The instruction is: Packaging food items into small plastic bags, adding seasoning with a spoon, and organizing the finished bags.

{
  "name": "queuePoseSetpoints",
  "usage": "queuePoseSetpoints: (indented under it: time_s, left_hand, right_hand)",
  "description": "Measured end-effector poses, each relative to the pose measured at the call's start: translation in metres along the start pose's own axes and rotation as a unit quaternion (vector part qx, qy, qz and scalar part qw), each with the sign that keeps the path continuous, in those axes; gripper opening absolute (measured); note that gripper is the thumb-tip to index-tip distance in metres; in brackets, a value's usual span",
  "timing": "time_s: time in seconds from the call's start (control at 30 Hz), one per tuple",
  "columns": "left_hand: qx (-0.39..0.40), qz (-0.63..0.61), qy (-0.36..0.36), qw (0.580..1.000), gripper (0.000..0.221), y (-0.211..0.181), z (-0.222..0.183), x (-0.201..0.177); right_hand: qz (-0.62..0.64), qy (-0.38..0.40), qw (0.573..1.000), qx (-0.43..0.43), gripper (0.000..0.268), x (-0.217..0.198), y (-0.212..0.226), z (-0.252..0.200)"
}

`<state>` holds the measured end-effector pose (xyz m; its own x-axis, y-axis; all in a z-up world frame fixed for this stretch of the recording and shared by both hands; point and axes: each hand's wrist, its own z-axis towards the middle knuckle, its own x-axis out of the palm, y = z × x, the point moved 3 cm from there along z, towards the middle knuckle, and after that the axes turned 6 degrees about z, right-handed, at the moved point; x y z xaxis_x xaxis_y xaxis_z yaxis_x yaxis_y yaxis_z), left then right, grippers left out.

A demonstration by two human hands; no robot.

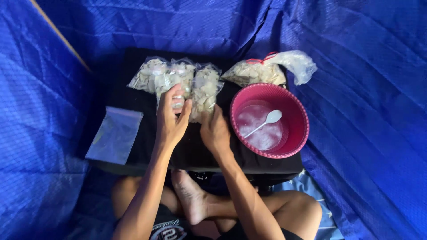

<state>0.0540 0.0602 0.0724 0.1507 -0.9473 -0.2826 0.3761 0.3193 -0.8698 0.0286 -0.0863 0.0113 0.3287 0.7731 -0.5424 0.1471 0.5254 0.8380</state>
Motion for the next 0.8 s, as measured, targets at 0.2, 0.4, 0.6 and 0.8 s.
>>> queuePoseSetpoints:
  time_s: [0.2,0.4,0.6,0.8]
  left_hand:
    - [0.026,-0.024,-0.005,0.999,0.036,-0.011,0.006,0.015]
    - [0.102,-0.007,0.021,0.995,0.029,-0.022,0.026,0.061]
    - [0.159,0.068,-0.003,0.985,0.027,-0.026,0.023,0.07]
    - [0.153,0.091,0.004,0.984,0.029,-0.028,0.019,0.069]
  right_hand:
    - [-0.13,-0.033,0.968,-0.213,0.064,-0.042,0.03,-0.049]
    - [-0.029,0.046,0.977,-0.205,0.048,-0.145,0.086,-0.065]
    - [-0.268,0.012,0.951,-0.153,0.066,-0.159,0.033,-0.058]
    - [-0.247,0.108,0.961,-0.059,0.042,-0.163,0.028,-0.058]
